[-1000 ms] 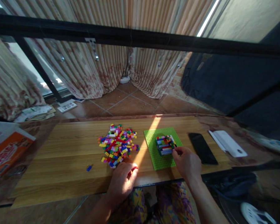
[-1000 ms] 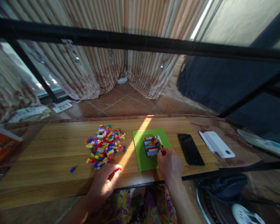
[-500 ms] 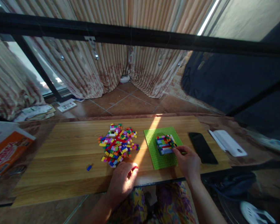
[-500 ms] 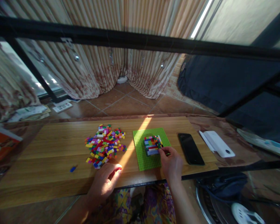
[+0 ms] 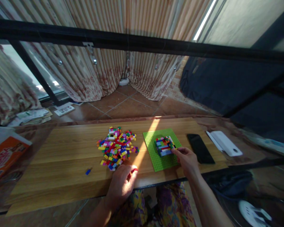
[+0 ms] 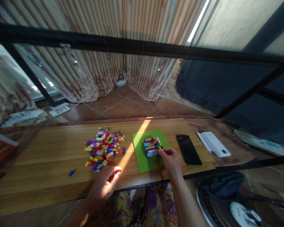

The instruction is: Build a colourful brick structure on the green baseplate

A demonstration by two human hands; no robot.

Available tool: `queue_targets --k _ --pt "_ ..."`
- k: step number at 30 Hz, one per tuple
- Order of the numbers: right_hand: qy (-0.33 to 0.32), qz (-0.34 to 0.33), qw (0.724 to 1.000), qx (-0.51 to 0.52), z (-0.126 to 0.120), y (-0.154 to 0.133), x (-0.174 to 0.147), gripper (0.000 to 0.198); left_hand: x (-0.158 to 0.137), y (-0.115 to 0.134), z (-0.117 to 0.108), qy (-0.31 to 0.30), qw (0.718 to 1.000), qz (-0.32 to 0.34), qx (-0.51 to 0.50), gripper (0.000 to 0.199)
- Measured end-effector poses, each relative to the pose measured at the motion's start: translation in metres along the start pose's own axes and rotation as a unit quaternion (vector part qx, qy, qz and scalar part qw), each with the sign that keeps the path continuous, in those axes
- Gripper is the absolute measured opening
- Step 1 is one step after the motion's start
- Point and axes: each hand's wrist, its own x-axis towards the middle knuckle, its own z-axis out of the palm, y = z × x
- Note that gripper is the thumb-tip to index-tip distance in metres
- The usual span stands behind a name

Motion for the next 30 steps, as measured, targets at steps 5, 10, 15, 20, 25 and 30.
queue_targets --k 5,10,15,20,25,30 --pt "0.006 -0.043 0.998 -0.037 -0.007 0.009 0.001 0.046 -0.001 0.001 -0.001 -0.003 1.0 -0.012 -0.006 0.016" --pt "0.042 -0.128 0.988 -0.071 -0.007 0.021 -0.028 0.041 0.0 0.003 -0.002 0.004 0.999 -0.019 -0.035 0.017" --pt "-0.137 -0.162 0.974 -0.076 0.024 0.022 -0.089 0.028 0.0 0.001 -0.001 0.012 0.999 -0.018 -0.046 0.018" --pt "-0.247 -0.206 0.944 -0.075 0.057 0.02 -0.118 0.025 0.001 0.001 -0.003 -0.001 0.996 -0.04 -0.075 0.024" --pt "-0.3 -0.223 0.926 -0.062 0.068 0.015 -0.125 0.024 0.001 0.004 -0.009 -0.004 0.989 -0.067 -0.128 0.026" --pt "-0.313 -0.232 0.92 -0.038 0.068 0.01 -0.128 0.022 0.003 0.006 -0.014 -0.021 0.985 -0.075 -0.153 0.028"
